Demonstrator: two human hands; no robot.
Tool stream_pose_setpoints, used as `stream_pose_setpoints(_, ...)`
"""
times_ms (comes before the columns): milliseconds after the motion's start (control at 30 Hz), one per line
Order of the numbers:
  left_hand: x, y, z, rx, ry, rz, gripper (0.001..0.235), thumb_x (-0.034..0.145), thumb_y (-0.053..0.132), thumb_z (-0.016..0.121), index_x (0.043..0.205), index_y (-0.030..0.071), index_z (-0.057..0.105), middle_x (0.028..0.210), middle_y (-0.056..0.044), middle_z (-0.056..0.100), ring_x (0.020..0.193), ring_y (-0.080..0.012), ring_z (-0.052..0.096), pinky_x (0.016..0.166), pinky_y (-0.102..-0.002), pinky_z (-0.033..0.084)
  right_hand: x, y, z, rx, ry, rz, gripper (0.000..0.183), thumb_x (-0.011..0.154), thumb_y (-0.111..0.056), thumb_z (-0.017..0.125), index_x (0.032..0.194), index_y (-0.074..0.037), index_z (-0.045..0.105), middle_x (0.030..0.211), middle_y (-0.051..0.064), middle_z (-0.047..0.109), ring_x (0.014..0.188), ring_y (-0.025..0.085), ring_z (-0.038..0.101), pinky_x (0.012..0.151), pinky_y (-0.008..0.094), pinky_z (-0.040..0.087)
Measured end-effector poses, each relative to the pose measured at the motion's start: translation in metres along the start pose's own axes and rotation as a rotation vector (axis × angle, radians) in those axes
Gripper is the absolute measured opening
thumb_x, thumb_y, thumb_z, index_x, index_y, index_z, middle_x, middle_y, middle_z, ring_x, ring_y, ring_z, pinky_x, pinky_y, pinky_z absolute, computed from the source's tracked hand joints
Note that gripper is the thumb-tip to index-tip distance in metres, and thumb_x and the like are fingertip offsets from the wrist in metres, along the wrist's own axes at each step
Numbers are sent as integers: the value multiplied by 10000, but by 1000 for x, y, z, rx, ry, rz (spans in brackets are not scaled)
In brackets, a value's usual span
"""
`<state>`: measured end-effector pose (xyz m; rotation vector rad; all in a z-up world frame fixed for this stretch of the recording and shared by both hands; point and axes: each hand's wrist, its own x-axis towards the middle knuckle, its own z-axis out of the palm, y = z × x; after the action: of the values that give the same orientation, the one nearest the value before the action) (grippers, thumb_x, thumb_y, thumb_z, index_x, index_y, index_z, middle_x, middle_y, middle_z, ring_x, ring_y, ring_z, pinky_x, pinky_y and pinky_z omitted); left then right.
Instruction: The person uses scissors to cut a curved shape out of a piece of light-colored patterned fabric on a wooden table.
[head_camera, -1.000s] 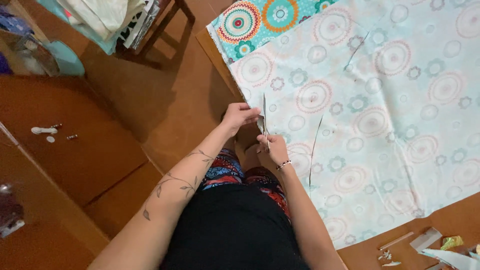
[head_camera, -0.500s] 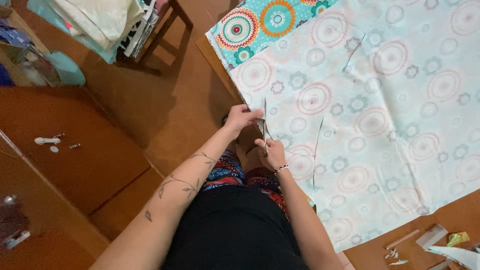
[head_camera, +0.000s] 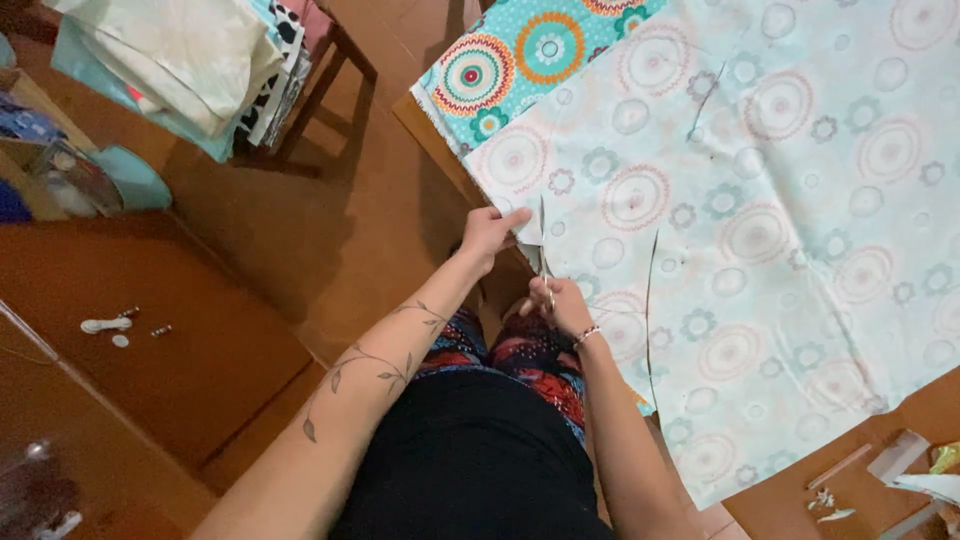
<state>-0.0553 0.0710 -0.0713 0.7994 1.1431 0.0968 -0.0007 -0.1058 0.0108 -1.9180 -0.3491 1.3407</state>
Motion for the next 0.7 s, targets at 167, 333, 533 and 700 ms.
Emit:
stream_pose_setpoints(167,-24,21,2,21,-56,-5,523,758,260,914,1021,-105,646,863,-126,625,789,-207,653,749,-378,608,12,10,-3,101,-50,19,579,962,-556,626,596,-117,535,410,56,460,331,148,459,353,232,370)
stream_pose_setpoints(333,-13,18,-2,45,-79,-12,553,748,266,929,1025,-115,640,882,-132,626,824,-206,653,765,-370,603,30,37,1,191,0,55,628,918,-601,690,559,-121,503,419,47,434,350,111,421,348,204,347)
stream_pose_setpoints(533,-33,41,1,4,-111,-42,550,761,246,918,1070,-108,632,923,-125,646,853,-212,667,819,-404,603,46,61,12,225,19,19,581,951,-490,699,517,-169,484,418,-20,396,373,56,368,381,169,276)
stream_pose_setpoints(700,-5,16,-6,19,-127,-61,538,769,254,913,1055,-96,621,924,-134,661,853,-223,685,836,-415,600,47,75,19,138,92,-8,560,919,-472,747,522,-117,573,440,25,499,466,105,485,503,195,370)
